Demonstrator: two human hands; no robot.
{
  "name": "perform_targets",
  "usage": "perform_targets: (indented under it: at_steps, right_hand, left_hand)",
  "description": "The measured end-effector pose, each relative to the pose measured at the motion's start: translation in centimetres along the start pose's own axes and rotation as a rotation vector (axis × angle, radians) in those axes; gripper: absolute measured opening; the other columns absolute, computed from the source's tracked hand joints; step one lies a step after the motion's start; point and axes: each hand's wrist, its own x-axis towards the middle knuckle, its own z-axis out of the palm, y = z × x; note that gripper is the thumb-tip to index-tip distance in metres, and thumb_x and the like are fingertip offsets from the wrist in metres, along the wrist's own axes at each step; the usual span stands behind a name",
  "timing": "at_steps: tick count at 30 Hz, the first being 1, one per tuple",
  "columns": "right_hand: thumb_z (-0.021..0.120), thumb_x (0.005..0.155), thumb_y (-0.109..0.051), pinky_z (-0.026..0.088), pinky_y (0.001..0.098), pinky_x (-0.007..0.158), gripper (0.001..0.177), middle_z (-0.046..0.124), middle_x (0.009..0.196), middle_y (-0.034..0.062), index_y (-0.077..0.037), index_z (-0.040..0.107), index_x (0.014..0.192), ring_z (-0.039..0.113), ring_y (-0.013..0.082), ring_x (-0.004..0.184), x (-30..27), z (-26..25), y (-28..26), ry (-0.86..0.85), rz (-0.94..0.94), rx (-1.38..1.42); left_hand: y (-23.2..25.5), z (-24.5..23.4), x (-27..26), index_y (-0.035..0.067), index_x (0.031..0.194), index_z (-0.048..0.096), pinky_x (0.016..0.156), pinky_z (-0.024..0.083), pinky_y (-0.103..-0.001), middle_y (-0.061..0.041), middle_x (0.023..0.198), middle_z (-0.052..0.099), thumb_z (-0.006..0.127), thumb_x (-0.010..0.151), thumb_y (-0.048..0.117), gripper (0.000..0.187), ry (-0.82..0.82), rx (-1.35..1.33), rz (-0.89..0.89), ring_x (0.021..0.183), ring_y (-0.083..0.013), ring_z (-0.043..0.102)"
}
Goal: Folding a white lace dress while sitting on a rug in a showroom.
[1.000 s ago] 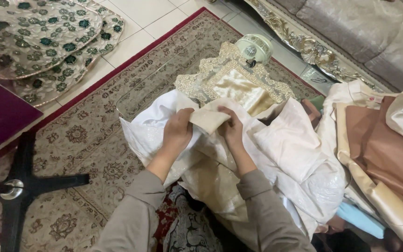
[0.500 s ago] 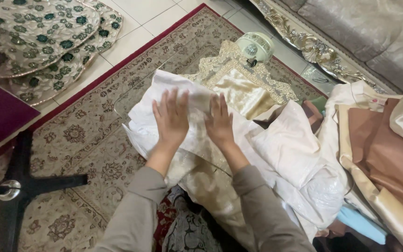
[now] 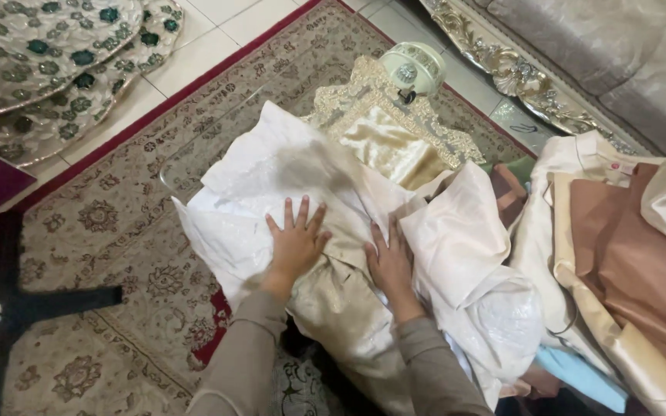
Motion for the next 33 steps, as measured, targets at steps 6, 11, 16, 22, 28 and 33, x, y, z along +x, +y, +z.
perform_targets:
  at_steps: [6,11,16,22,28,33]
  right_hand:
    - [0.051,0.103,-0.033,0.03,0.0494,0.12,0.051,0.028,0.167,0.0223,-0.016,0.05,0.152,0.031,0.0462,0.15,3.7,-0.4,2.6,0.09,-0.025,0.262]
    - [0.05,0.105,-0.03,0.028,0.0494,0.12,0.052,0.029,0.164,0.0246,-0.015,0.048,0.154,0.032,0.0478,0.148,2.7,-0.4,1.5,0.077,-0.013,0.237]
    - [0.05,0.104,-0.028,0.028,0.0551,0.12,0.051,0.037,0.164,0.0202,-0.02,0.047,0.154,0.037,0.0426,0.149,-5.8,-4.3,-4.5,0.107,-0.058,0.061]
    - [0.059,0.095,-0.032,0.036,0.0583,0.104,0.059,0.042,0.153,0.0275,-0.017,0.05,0.151,0.043,0.0473,0.136,-10.4,-4.8,-6.4,-0.01,-0.21,0.054]
    - [0.057,0.095,-0.012,0.053,0.0468,0.086,0.052,0.06,0.117,0.0164,-0.027,0.06,0.145,0.059,0.0383,0.102,-10.0,-5.8,-5.6,0.009,0.0,0.035]
    - [0.058,0.086,-0.005,0.055,0.0469,0.076,0.064,0.062,0.108,0.0099,-0.035,0.06,0.143,0.064,0.0331,0.094,-11.6,-11.9,-3.8,-0.104,-0.056,-0.021]
  left_hand:
    - [0.9,5.6,2.5,0.024,0.157,0.037,0.108,0.013,-0.08,-0.016,0.163,0.029,0.041,0.1,0.053,0.064,0.19,0.056,0.082,0.15,-0.0447,0.019]
    - [5.3,0.1,-4.1,0.015,0.153,0.043,0.111,0.017,-0.077,-0.02,0.16,0.036,0.05,0.098,0.044,0.063,0.139,0.008,0.021,0.149,-0.0452,0.026]
    - [3.0,0.2,-8.1,0.014,0.156,0.047,0.121,0.024,-0.071,-0.012,0.159,0.047,0.053,0.103,0.035,0.057,0.093,0.148,0.246,0.154,-0.0372,0.035]
    - [3.3,-2.3,-6.8,0.016,0.142,0.052,0.099,0.028,-0.078,-0.015,0.143,0.049,0.056,0.093,0.04,0.054,-0.047,-0.007,0.343,0.14,-0.044,0.035]
    - [1.4,-0.6,-5.7,0.017,0.153,0.045,0.113,0.029,-0.074,-0.01,0.156,0.043,0.051,0.103,0.04,0.056,-0.261,-0.044,0.296,0.15,-0.0368,0.031]
    - [1.8,-2.8,-6.1,0.02,0.158,0.03,0.112,0.02,-0.073,-0.006,0.164,0.027,0.046,0.098,0.038,0.064,-0.19,0.131,0.507,0.151,-0.0312,0.017]
